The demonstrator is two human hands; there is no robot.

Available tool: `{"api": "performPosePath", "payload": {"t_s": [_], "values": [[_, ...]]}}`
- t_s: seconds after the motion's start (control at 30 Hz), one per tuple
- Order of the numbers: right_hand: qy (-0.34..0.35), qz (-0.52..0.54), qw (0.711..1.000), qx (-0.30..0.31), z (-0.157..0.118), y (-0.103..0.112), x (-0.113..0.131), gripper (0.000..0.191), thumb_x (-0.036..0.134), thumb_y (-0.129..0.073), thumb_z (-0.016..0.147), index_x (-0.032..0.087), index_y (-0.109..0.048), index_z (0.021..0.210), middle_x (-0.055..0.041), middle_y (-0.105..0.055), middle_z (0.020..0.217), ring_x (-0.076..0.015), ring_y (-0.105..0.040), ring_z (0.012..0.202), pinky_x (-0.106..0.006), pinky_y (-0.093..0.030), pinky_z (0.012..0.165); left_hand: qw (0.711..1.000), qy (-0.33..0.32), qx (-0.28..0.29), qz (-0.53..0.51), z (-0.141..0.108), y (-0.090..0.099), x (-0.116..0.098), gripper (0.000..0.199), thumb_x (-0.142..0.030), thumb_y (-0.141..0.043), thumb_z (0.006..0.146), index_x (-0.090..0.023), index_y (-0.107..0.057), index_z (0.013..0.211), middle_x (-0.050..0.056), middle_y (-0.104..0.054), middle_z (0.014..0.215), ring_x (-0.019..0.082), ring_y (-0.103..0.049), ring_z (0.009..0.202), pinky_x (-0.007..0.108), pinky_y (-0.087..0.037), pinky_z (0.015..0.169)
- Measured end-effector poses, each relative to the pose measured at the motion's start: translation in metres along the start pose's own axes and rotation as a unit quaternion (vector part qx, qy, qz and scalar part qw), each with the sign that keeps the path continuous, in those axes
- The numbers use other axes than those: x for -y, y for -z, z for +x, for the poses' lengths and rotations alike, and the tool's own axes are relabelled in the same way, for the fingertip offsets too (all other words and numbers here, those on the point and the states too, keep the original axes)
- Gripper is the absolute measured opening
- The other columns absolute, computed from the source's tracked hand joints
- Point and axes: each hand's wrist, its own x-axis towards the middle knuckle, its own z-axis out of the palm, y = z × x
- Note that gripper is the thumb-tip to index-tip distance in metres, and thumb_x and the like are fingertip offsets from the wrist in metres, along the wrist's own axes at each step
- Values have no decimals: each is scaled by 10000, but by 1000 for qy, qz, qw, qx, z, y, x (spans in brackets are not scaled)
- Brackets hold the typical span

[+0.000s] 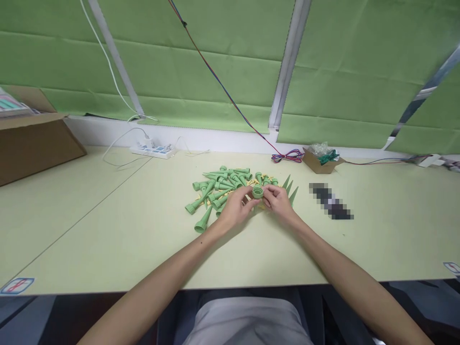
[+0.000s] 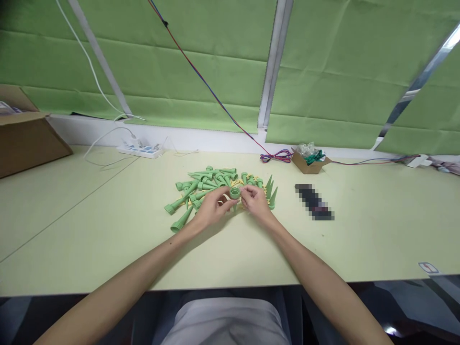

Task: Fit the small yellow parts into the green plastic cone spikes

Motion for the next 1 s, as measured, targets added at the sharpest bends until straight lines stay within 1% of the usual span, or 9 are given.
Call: {"api": "performPosePath", "payload": {"t_s": [0.07, 0.13, 0.27, 0.37, 0.47, 0.6, 0.7, 0.83, 1.0], "values": [[-42, 28, 999, 11, 0, 0, 1, 528, 694, -787, 687, 212, -570, 690, 94, -333, 420, -68, -234, 375, -256, -166, 407, 997, -50, -8, 59, 1, 2, 5, 90, -243, -672, 887, -173, -666, 943, 39, -638, 901, 155, -591, 728, 278, -465, 676], [-64, 45, 997, 14, 0, 0, 1, 537, 692, -806, 662, 207, -579, 701, 106, -312, 418, -57, -204, 371, -249, -140, 404, 993, -80, -4, 89, 1, 4, 8, 137, -219, -646, 908, -184, -698, 1030, 55, -640, 982, 154, -590, 742, 284, -475, 695], [-51, 46, 998, -9, 1, -4, 0, 530, 692, -794, 685, 206, -584, 714, 100, -338, 431, -62, -235, 371, -249, -165, 396, 993, -63, -15, 94, 1, 3, 8, 222, -215, -619, 926, -203, -696, 1134, 64, -653, 1079, 135, -588, 699, 292, -491, 701], [4, 8, 999, -33, 2, -5, -3, 531, 713, -732, 751, 214, -559, 693, 74, -401, 452, -85, -316, 383, -263, -228, 402, 998, 2, -39, 40, 3, 1, 6, 254, -197, -667, 871, -194, -656, 1125, 63, -674, 1122, 117, -591, 651, 282, -489, 649], [60, -43, 996, -47, 4, -3, -6, 519, 708, -672, 821, 218, -550, 701, 48, -459, 502, -105, -384, 423, -271, -284, 426, 989, 114, -30, -86, 6, 0, 2, 139, -277, -663, 892, -170, -603, 959, 58, -674, 1001, 111, -592, 561, 269, -467, 523], [95, -76, 992, -38, 4, 1, -7, 457, 648, -630, 891, 220, -567, 743, 37, -487, 553, -117, -411, 459, -275, -318, 450, 915, 264, 34, -302, 7, 2, -7, 349, -478, -570, 978, -156, -570, 843, 70, -647, 826, 135, -625, 529, 258, -470, 444], [113, -99, 989, -8, 2, 0, -8, 383, 568, -614, 931, 217, -592, 780, 29, -510, 590, -125, -439, 489, -277, -347, 482, 874, 293, 52, -383, 5, 3, -12, 301, -450, -626, 960, -150, -606, 951, 77, -661, 856, 128, -640, 548, 234, -473, 441], [135, -148, 979, 25, -2, -2, -7, 272, 452, -593, 960, 218, -598, 822, 21, -540, 640, -135, -473, 549, -278, -358, 528, 892, 257, 46, -368, 3, 4, -13, 216, -358, -672, 929, -151, -617, 897, 36, -610, 815, 111, -636, 551, 215, -475, 455], [158, -215, 963, 25, -6, -3, -5, 228, 376, -550, 980, 218, -576, 817, 26, -520, 652, -134, -445, 574, -279, -339, 559, 933, 188, 41, -304, 3, 5, -7, 329, -461, -712, 877, -164, -591, 801, -3, -525, 749, 112, -611, 548, 227, -460, 468]]}}
